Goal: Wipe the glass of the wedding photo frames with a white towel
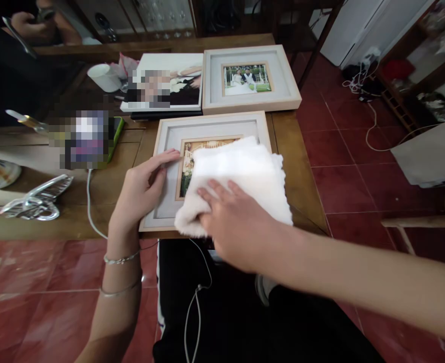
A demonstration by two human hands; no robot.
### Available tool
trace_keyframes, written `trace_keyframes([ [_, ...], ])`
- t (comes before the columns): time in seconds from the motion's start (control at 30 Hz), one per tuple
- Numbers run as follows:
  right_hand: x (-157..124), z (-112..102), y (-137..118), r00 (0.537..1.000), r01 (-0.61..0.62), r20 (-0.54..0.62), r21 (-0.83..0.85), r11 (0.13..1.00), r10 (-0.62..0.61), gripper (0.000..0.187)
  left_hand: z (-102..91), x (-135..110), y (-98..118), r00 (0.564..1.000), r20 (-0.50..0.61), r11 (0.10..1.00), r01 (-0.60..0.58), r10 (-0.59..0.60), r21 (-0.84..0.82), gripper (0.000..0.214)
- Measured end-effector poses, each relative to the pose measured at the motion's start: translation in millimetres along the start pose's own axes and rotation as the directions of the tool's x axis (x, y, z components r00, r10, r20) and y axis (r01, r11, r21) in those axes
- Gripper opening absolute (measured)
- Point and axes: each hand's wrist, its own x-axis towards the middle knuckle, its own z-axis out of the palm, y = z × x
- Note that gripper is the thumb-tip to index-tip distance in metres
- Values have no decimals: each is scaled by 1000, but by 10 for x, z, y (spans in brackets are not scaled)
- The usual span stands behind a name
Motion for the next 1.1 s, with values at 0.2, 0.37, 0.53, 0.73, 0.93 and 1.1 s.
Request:
trace_keyframes([
  [0.2,485,59,818,990,-140,-30,-129,982,137,51,-3,11,-4,1000,5,1000,0,0,-8,43],
  [0.37,685,16,1005,990,-126,-85,-141,982,115,51,5,17,-8,1000,-4,1000,3,-3,-14,43],
  [0.53,469,-119,397,984,-85,160,12,996,82,50,19,8,-8,1000,-28,1000,0,-1,-13,42],
  [0.73,124,-317,-257,953,67,274,224,972,-129,40,23,4,9,1000,-18,1000,-4,5,12,43],
  [0.93,307,-77,-6,990,54,117,170,984,-75,46,23,7,-19,1000,-12,1000,10,-9,29,43],
  [1.1,718,20,444,987,-152,57,-3,988,152,57,29,-1,-48,999,-34,999,-10,11,40,44],
])
